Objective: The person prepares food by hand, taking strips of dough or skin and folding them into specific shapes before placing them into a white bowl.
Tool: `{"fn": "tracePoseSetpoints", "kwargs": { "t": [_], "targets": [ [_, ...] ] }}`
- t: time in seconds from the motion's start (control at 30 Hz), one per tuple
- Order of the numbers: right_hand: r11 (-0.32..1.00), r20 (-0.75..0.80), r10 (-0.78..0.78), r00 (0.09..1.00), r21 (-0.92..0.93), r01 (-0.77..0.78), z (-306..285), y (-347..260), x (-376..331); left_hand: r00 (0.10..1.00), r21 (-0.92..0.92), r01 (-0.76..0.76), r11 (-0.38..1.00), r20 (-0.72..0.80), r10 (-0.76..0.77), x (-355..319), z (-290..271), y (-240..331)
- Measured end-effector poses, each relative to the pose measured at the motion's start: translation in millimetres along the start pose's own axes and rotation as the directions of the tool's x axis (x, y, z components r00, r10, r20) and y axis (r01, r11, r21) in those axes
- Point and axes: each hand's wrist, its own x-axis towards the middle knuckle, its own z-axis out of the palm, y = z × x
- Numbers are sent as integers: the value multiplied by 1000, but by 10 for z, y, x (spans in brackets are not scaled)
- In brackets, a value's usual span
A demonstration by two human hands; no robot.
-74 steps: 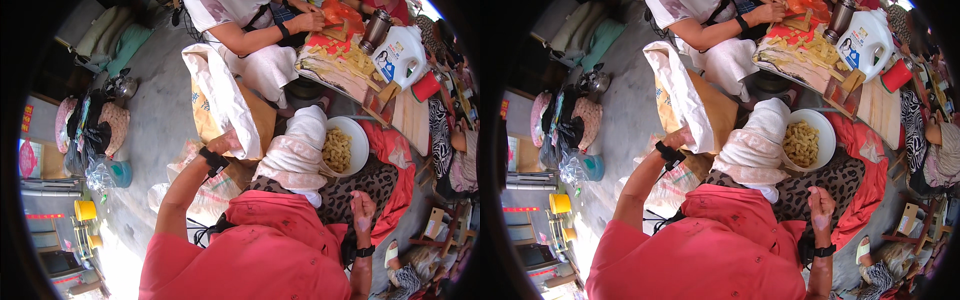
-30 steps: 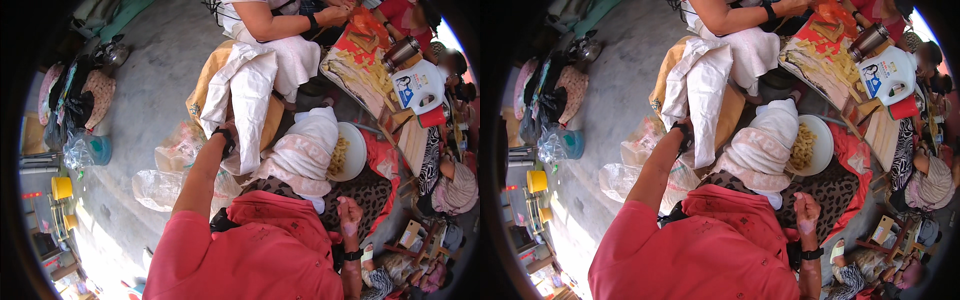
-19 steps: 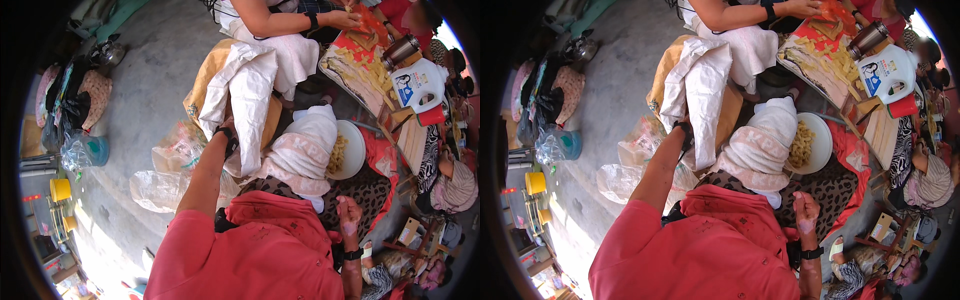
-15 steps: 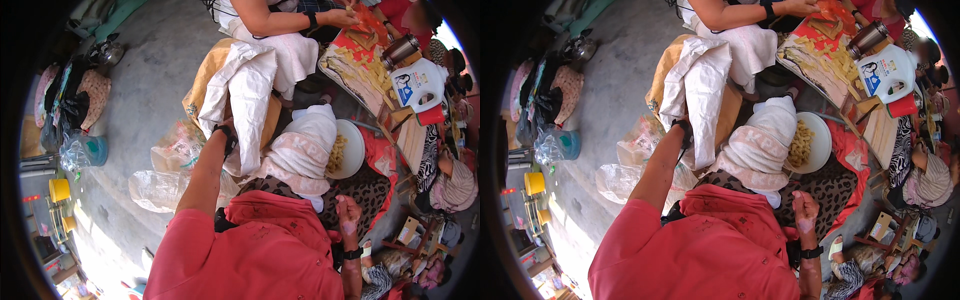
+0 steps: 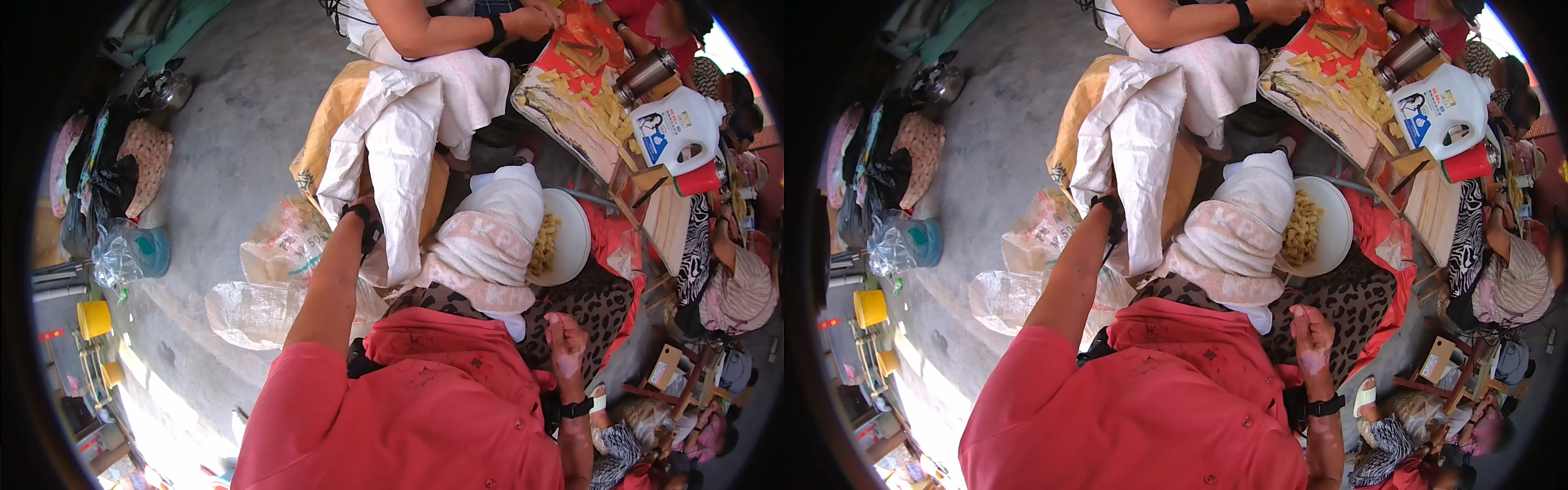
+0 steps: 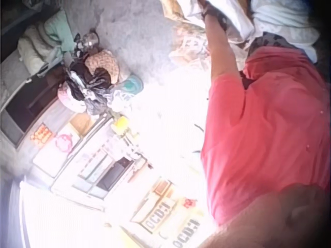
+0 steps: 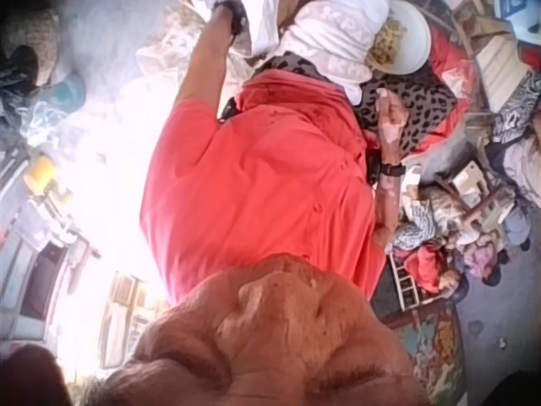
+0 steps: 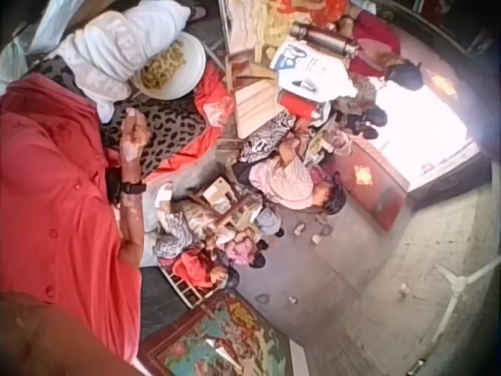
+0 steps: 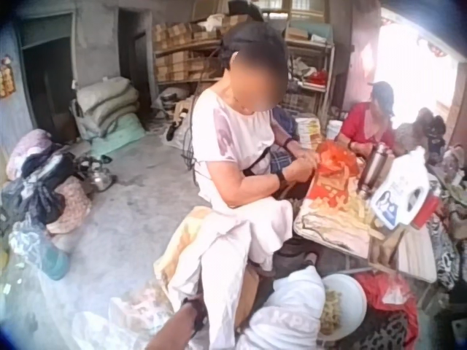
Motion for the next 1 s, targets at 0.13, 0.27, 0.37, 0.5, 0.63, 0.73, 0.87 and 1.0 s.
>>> {"fn": "tracePoseSetpoints", "kwargs": {
  "t": [0.13, 0.27, 0.37, 0.5, 0.63, 0.73, 0.87, 1.0],
  "targets": [
    [1000, 19, -13, 1000, -23, 14, -16, 44, 21, 1000, -56, -24, 998, -14, 23, -70, -42, 90],
    [1000, 35, 18, 999, 23, -19, -31, 105, 38, 997, -157, -55, 986, -62, 46, -215, -95, 209],
    [999, 28, -13, 1000, 53, 12, -36, 118, 23, 992, -230, -88, 969, -108, 65, -365, -193, 394],
    [997, 18, -33, 999, 73, 31, -36, 118, 21, 984, -297, -135, 945, -148, 94, -679, -431, 592],
    [993, 23, -29, 999, 114, 26, -49, 134, 10, 936, -238, -333, 912, -205, 288, -849, -698, 469],
    [993, 44, -44, 998, 107, 39, -73, 93, 36, 871, -290, -463, 838, -322, 370, -1055, -810, 439],
    [991, 54, -82, 995, 114, 76, -110, 63, 34, 856, -272, -466, 842, -379, 351, -1941, -1084, 1292],
    [986, 55, -146, 988, 92, 141, -141, -74, 56, 786, -260, -583, 770, -421, 453, -2592, -1263, 1868]
  ]
}}
